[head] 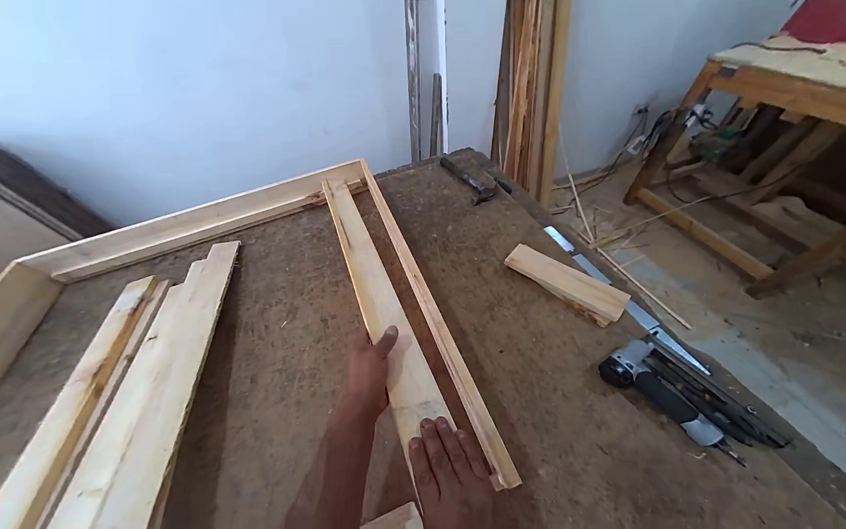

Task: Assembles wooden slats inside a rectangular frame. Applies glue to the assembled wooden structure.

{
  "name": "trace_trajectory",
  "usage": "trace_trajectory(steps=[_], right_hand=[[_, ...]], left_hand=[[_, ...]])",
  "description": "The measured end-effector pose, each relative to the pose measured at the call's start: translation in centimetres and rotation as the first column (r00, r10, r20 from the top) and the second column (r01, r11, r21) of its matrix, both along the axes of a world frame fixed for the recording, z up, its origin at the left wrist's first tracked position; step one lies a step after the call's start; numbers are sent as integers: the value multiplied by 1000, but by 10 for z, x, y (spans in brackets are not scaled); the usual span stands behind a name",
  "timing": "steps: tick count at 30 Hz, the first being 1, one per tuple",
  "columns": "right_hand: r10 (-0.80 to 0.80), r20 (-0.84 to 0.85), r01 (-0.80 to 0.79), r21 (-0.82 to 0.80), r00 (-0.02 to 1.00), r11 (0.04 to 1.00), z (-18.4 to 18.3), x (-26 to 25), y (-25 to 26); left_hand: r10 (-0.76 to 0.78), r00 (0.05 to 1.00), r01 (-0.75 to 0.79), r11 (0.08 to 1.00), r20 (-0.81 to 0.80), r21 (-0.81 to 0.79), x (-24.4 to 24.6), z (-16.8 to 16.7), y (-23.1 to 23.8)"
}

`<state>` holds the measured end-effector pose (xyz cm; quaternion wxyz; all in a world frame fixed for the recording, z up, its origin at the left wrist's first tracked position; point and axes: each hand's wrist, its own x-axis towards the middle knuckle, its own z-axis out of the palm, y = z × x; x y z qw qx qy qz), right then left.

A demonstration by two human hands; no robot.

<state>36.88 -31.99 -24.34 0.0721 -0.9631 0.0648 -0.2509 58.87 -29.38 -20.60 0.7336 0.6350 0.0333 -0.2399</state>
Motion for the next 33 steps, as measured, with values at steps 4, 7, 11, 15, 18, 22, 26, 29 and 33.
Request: trace_trajectory(steps=[4,7,11,15,18,22,26,29,33], right_hand=[[14,-251,13,107,968,994,-4,-5,-3],[53,-408,42,220,911,975,-9,-11,-7],[66,-475,72,266,878,961,-8,-8,-6],[51,-496,106,283,867,953,-6,-6,-3],[38,-505,121,279,862,952,-4,-3,-2],[52,-552,134,291,832,947,-5,-2,-2],[60,-215,31,398,975,917,-19,-31,-7],[-101,56,64,464,993,883,-14,-79,-10],[-354,-22,315,509,935,801,0,-98,-28]], left_hand=[[-94,995,90,991,39,98,3,-39,-14],[-162,985,155,982,59,104,0,-64,-25],[-163,983,157,984,78,84,0,-79,-26],[-175,979,168,983,106,73,-4,-82,-25],[-183,976,167,977,118,136,-5,-77,-26],[-216,970,166,924,112,345,-8,-73,-29],[-276,958,199,829,73,523,-8,-65,-26],[-303,952,291,836,-49,466,-43,-65,-2],[-501,849,525,762,-169,380,-104,-51,34]])
